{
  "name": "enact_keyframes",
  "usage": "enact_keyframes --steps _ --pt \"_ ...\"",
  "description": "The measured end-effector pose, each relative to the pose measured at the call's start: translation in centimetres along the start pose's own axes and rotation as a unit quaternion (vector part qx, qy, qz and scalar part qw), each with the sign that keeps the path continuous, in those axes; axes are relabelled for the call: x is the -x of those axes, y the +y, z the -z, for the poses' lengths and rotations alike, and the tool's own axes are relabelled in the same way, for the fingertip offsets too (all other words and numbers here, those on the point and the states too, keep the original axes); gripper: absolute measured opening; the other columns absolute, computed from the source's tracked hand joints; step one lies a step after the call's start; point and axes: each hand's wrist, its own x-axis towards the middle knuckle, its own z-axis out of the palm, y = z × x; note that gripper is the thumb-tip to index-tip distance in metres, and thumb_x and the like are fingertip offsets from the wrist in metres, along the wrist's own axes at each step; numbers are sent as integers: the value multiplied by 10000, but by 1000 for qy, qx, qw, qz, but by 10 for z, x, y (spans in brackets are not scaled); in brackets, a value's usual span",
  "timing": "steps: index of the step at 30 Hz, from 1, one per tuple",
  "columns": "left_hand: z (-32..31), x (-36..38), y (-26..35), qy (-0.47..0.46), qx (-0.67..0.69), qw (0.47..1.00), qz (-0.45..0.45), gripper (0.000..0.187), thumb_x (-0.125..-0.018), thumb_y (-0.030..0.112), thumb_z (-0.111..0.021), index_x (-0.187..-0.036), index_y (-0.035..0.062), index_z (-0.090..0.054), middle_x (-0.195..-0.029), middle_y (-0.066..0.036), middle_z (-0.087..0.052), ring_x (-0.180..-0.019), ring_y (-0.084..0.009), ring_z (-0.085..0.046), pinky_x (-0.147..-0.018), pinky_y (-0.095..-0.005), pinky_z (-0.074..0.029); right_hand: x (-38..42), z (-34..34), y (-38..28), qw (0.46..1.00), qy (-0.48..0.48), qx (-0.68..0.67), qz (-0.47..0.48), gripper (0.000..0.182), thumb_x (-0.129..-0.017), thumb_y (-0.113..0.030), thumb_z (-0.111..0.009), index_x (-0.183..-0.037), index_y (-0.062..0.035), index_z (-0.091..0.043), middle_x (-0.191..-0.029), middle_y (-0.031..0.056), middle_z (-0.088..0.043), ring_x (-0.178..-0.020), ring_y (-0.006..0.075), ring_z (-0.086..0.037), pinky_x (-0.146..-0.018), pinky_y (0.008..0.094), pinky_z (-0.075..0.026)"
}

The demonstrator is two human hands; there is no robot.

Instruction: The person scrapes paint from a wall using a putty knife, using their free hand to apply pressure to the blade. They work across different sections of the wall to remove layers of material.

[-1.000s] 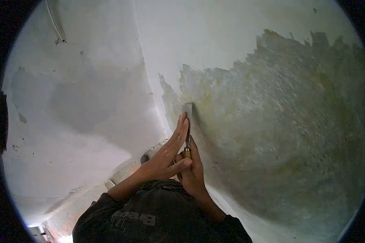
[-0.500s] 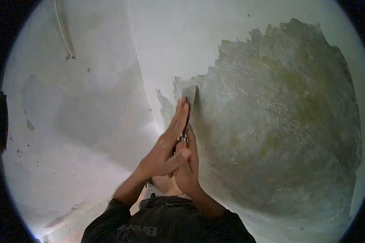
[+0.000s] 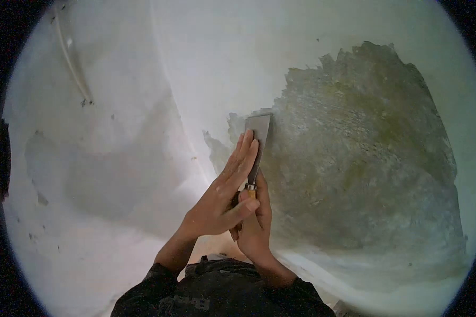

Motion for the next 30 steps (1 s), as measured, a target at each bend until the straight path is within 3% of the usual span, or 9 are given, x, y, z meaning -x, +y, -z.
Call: enact_keyframes --steps 6,9,12,15,19,21,22,24,30 --pt "5 -16 12 7 -53 995 -86 867 -925 418 -579 -1520 -43 -148 -1581 -281 -92 -1473 -425 -78 -1163 -533 -153 -9 -9 2 978 16 126 163 584 -1050 -282 -390 -1517 -4 -175 -1561 137 -237 -1417 210 -302 -1104 306 -298" --pt "8 -15 9 -16 -76 993 -84 891 -906 449 -582 -1541 13 -135 -1604 -232 -55 -1482 -394 -65 -1174 -517 -137 -7 -17 2 973 84 167 139 546 -1073 -335 -293 -1515 -29 -199 -1451 128 -402 -1267 186 -473 -1004 290 -420" --pt "7 -15 8 -8 -51 994 -100 874 -915 463 -560 -1542 21 -140 -1602 -231 -68 -1483 -387 -74 -1174 -519 -133 -2 -34 -11 983 54 -76 161 528 -1069 -268 -314 -1497 30 -235 -1568 166 -221 -1414 216 -325 -1102 326 -317" --pt "13 -14 9 -28 -57 994 -91 862 -924 471 -543 -1544 28 -139 -1604 -225 -69 -1484 -379 -75 -1176 -517 -129 -2 -32 -8 990 91 -38 105 518 -1072 -308 -307 -1503 -29 -234 -1447 129 -411 -1304 158 -461 -984 259 -465" --pt "14 -18 9 -22 -35 995 -86 852 -928 463 -540 -1545 34 -137 -1605 -217 -78 -1485 -375 -71 -1179 -510 -123 -6 -34 -5 988 59 -62 132 546 -1078 -276 -281 -1526 0 -134 -1560 143 -253 -1401 191 -346 -1096 312 -350" --pt "20 -16 11 -38 -36 996 -74 830 -934 444 -528 -1542 31 -144 -1606 -211 -81 -1487 -373 -61 -1183 -499 -116 -12 -33 12 982 125 19 140 526 -1071 -317 -337 -1513 -52 -232 -1276 90 -533 -847 29 -570 -612 167 -450" --pt "18 -14 10 -41 -38 996 -74 830 -934 444 -528 -1542 31 -144 -1606 -211 -81 -1487 -373 -61 -1183 -499 -116 -8 -34 11 982 127 16 140 526 -1071 -317 -337 -1513 -52 -232 -1276 90 -533 -847 29 -570 -612 167 -450" --pt "15 -15 5 -46 -30 996 -75 806 -937 425 -521 -1539 28 -161 -1606 -206 -96 -1487 -371 -60 -1186 -487 -111 -6 -42 2 986 103 -20 128 520 -1081 -262 -280 -1541 -66 -140 -1547 108 -294 -1349 127 -408 -1008 242 -408" --pt "19 -16 3 -41 -2 996 -84 792 -926 372 -546 -1539 37 -173 -1609 -200 -94 -1488 -371 -53 -1185 -485 -109 -8 -44 10 987 91 -36 130 523 -1083 -280 -263 -1549 -87 -125 -1530 74 -310 -1319 97 -416 -970 218 -421"
